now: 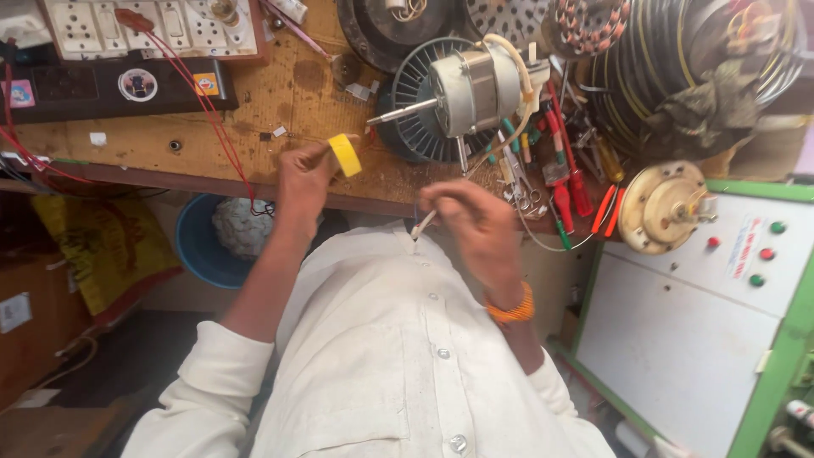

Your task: The person strips and twists wires, connects them to a motor assembly, and wraps the connections with yellow tape. They handle a motor, wires, and tape on a cluttered workbench.

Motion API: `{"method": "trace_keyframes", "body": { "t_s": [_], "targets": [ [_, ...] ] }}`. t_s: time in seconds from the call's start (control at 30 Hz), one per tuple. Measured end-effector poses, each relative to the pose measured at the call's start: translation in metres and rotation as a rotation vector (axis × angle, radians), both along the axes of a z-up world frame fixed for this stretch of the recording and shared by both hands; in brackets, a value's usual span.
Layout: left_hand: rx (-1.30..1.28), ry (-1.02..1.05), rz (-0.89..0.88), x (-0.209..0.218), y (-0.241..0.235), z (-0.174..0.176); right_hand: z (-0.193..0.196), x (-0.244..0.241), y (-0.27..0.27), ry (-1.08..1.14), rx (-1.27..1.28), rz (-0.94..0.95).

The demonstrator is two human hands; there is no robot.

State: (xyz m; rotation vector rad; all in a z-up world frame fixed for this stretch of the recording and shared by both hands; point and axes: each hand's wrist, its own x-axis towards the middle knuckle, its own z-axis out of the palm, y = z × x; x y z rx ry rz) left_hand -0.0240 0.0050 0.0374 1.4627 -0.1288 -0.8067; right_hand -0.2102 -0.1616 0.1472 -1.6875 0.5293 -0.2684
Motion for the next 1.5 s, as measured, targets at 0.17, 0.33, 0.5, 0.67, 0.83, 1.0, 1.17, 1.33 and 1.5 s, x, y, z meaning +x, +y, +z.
{"method": "trace_keyframes", "body": {
  "t_s": [0.17,0.33,0.5,0.67,0.83,1.0,1.17,1.33,1.5],
  "targets": [
    [0.088,-0.579,0.020,-0.034,-0.019,0.041,-0.012,0.043,0.023,-0.080,0.077,-0.021],
    [0.121,-0.638,-0.057,-0.044,-0.017,0.073,-0.030,0.042,0.024,-0.090,0.081,0.007],
    [-0.072,-0.722,-0.009,-0.042,0.008,0.107,-0.036,0.032,0.018,-0.061,0.432,0.004],
    [0.022,-1.130,-0.099,-0.038,0.007,0.116,-0.030,0.029,0.009,-0.058,0.465,0.063],
    [0.086,-1.140,-0.128,-0.036,0.000,0.123,-0.022,0.028,0.002,-0.055,0.408,0.087],
    [0.123,-1.188,-0.194,-0.038,-0.001,0.123,-0.022,0.024,-0.004,-0.001,0.308,0.094],
    [0.138,-0.934,-0.126,-0.038,-0.007,0.119,-0.021,0.021,-0.007,-0.042,0.112,0.195],
    [0.121,-0.786,-0.121,-0.046,-0.007,0.123,-0.020,0.020,-0.011,-0.073,0.137,0.166],
    [0.030,-1.096,-0.096,-0.059,-0.005,0.131,-0.017,0.013,-0.014,-0.041,0.169,0.187]
  ]
}}
